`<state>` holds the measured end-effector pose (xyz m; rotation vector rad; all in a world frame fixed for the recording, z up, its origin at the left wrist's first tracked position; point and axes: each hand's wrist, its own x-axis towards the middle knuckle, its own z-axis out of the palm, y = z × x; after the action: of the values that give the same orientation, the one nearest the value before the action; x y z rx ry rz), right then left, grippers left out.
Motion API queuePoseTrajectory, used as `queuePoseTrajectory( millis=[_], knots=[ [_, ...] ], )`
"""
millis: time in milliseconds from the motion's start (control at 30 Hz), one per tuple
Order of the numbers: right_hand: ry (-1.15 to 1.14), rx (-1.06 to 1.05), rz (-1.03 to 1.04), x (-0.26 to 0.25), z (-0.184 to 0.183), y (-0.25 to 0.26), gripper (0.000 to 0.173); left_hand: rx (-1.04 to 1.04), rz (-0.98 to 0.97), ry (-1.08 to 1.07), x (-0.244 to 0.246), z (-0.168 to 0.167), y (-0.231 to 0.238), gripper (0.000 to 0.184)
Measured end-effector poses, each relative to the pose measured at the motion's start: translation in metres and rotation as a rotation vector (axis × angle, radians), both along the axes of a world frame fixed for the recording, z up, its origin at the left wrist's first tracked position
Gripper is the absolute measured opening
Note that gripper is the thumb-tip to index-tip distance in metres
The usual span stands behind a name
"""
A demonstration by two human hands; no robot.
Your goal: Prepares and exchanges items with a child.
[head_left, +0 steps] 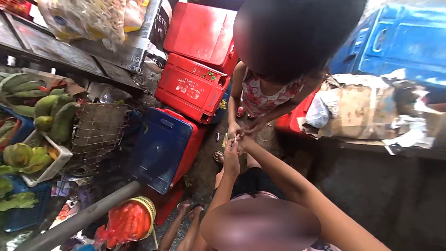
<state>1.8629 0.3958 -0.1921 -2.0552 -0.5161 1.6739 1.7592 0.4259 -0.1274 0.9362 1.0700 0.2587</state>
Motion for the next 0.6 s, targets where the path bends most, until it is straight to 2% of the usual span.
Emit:
queuePoseTrajectory(
  millis=[67,100,133,200,267,300,367,433,533,600],
  knots=[
    [-0.092,-0.132,0.320,0.006,0.007,0.000,0.043,-0.013,0.021,-0.006,0.002,-0.004,0.001,0.018],
    [-0.160,-0.111,0.343,0.004,0.013,-0.011,0.039,-0.023,0.030,-0.012,0.003,-0.004,0.001,0.019],
    [-0.240,-0.071,0.269,0.002,0.023,-0.026,0.037,-0.028,0.027,-0.019,0.004,-0.005,0.002,0.021],
    [-0.433,0.016,-0.062,-0.005,0.027,-0.056,0.043,-0.028,0.008,-0.018,0.005,-0.006,0.003,0.022],
    [-0.438,0.066,-0.338,-0.004,0.005,-0.065,0.069,-0.013,-0.017,0.005,0.008,-0.006,0.004,0.023],
    [-0.432,0.143,-0.439,-0.005,-0.010,-0.064,0.071,0.000,-0.033,0.024,0.009,-0.005,0.004,0.022],
    [-0.456,0.364,-0.555,-0.012,-0.037,-0.058,0.045,0.020,-0.055,0.042,0.011,-0.003,0.006,0.021],
    [-0.360,0.522,-0.614,-0.016,-0.034,-0.051,0.027,0.041,-0.062,0.058,0.012,-0.001,0.007,0.020],
    [-0.077,0.511,-0.662,-0.016,0.001,-0.044,0.029,0.157,-0.151,0.148,0.014,0.001,0.005,0.027],
    [-0.105,0.475,-0.623,-0.015,0.023,-0.039,0.032,0.282,-0.247,0.274,0.021,0.005,0.001,0.033]
  ],
)
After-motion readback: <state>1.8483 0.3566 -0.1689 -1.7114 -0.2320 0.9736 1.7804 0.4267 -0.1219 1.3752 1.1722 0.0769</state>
